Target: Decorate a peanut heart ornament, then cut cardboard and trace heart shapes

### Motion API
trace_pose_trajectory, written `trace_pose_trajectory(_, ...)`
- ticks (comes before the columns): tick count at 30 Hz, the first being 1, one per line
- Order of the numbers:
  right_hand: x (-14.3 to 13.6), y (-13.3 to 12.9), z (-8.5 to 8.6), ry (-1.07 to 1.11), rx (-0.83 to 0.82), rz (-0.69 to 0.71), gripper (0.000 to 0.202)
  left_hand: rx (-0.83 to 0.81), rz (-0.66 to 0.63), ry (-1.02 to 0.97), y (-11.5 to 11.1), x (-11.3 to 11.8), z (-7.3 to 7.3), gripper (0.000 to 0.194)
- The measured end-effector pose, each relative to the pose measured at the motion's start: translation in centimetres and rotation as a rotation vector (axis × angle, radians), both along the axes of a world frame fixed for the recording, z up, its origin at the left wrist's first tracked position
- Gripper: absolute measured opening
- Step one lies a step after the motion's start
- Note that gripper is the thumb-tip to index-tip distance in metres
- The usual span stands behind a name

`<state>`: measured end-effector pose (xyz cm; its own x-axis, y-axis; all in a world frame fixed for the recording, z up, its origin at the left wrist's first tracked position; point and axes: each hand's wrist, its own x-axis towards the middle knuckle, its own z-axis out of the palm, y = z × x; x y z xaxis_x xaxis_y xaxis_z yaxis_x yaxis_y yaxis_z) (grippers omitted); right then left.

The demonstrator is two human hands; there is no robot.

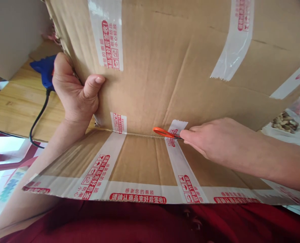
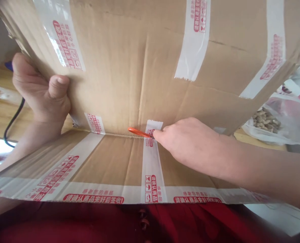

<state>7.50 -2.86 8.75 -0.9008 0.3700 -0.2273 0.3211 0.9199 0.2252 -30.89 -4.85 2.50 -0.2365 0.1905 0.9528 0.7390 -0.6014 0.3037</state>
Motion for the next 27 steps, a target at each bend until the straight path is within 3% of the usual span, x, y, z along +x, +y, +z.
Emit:
trace_pose_trajectory(5, -1.1, -0.6, -0.1, -0.125, 0.057, -0.013, 0.022, -0.020, 0.027, -0.001, 0.2, -0.4, -0.1, 0.076)
trace_pose_trajectory(12, -0.3, -0.7, -0.6, -0.061, 0.125, 0.070, 0.023, -0.070, 0.070, -0.041, 0.0, 0.0, 0.3, 0.080)
trace_pose_trajectory(19, -0.4, -0.6, -0.7, -0.026, 0.098, 0.103, 0.021, -0.065, 0.090, -0.054, 0.1, -0.3, 0.2, 0.080)
trace_pose_trajectory(27, -2.4, -1.1, -0.1, -0.102, 0.023, 0.015, 0.020, -0.029, 0.089, 0.049, 0.0, -0.3, 0.1, 0.073)
